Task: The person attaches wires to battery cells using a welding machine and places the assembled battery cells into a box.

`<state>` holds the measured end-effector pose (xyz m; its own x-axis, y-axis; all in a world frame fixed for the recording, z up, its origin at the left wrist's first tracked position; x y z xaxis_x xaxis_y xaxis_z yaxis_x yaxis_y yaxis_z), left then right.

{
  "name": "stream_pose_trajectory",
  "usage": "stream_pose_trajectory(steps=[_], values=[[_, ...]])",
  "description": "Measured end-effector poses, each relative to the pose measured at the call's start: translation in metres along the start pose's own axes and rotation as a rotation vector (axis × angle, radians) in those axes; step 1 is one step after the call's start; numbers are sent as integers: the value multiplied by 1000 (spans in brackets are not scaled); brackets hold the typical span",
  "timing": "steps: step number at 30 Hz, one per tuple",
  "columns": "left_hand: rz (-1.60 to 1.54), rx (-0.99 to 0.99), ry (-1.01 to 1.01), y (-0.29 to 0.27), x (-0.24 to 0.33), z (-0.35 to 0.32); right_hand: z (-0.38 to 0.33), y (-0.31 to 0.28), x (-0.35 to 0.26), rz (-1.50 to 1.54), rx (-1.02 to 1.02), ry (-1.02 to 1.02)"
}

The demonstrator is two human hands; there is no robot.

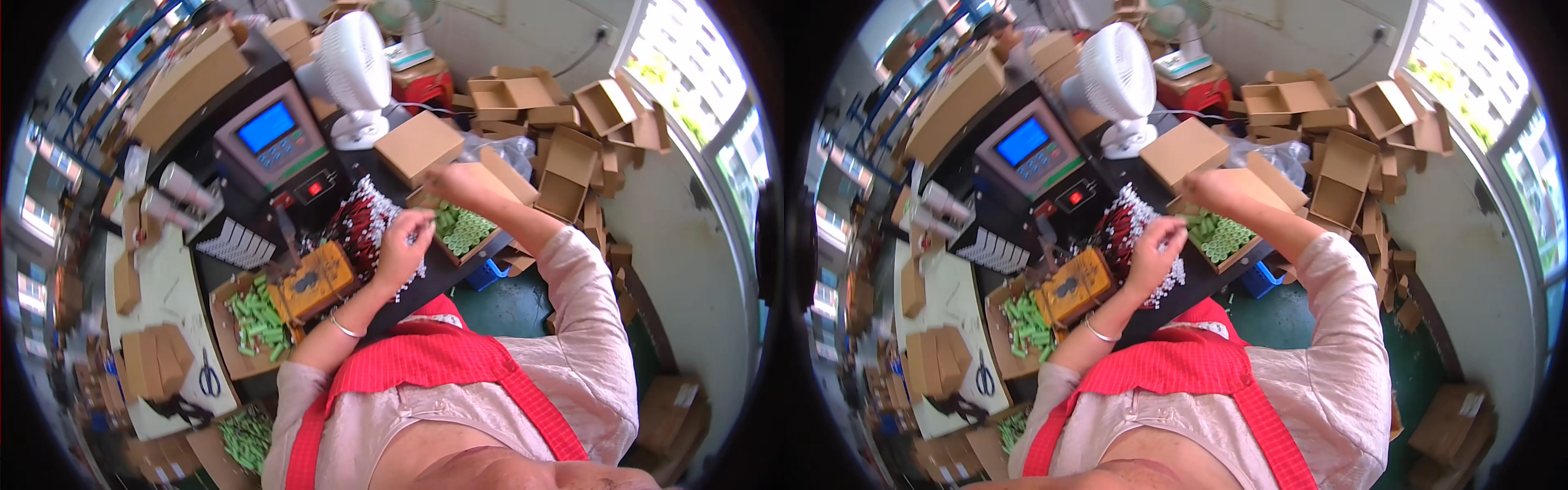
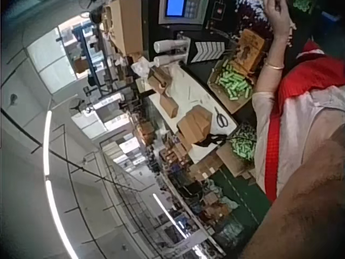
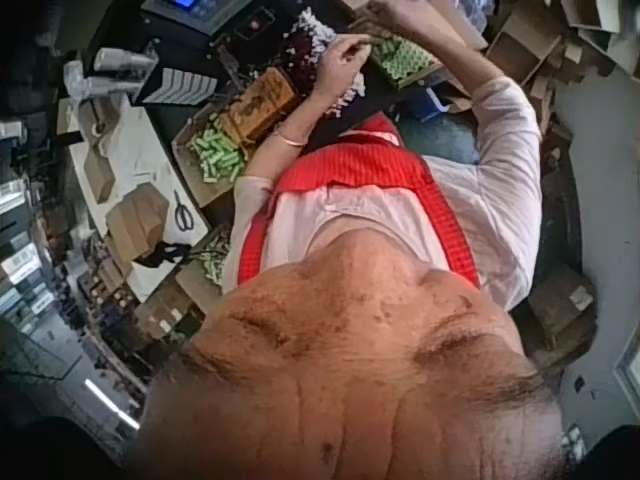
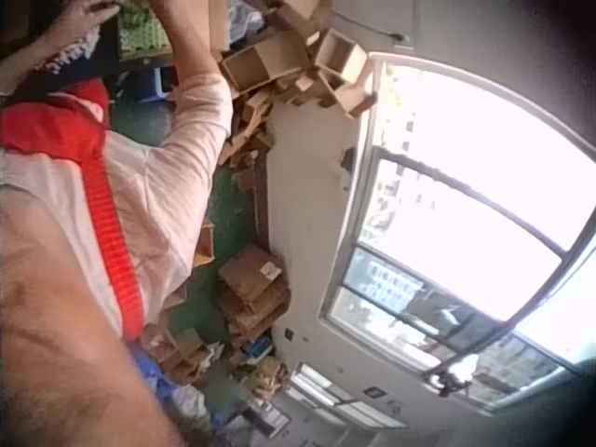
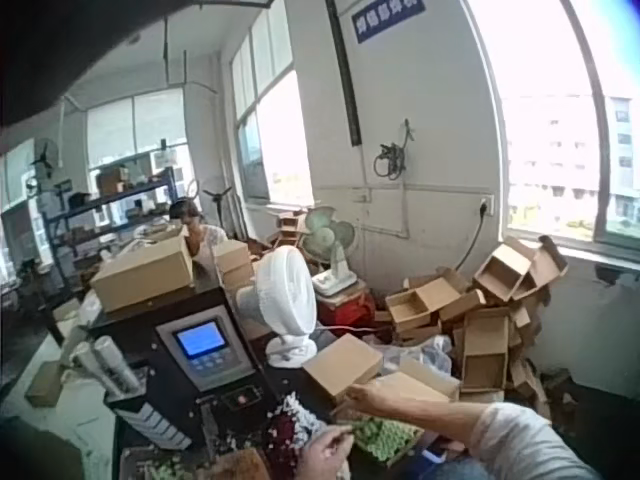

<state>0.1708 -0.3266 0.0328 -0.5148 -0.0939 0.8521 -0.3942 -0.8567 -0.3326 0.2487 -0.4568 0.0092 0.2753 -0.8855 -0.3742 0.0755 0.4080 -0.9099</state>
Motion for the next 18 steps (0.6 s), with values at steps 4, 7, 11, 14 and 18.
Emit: stream_pose_trajectory(steps=[4,7,11,14,18], values=[[-780,-43,-296,-3,-23,4,-10,-20,-28,587,-241,57],[-1221,-489,-701,50,-13,-45,-58,-10,-103,580,-473,-290],[-1481,-718,-660,89,1,-103,-110,-10,-166,323,-404,-545],[-1377,-637,-743,92,-6,-128,-114,-6,-182,309,-356,-639],[-1199,-497,-868,79,-21,-146,-65,-3,-157,313,-122,-468]])
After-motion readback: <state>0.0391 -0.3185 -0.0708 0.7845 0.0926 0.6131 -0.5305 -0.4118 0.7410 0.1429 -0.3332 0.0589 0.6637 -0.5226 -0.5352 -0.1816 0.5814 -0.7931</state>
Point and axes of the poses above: each hand's wrist, its own z-axis towards the middle knuckle, its own y-axis out of the palm, x = y × z, the point moved 10 cm from there along z, towards the middle knuckle, and after that the axes turned 7 degrees about -x, right-handed, at the moved point
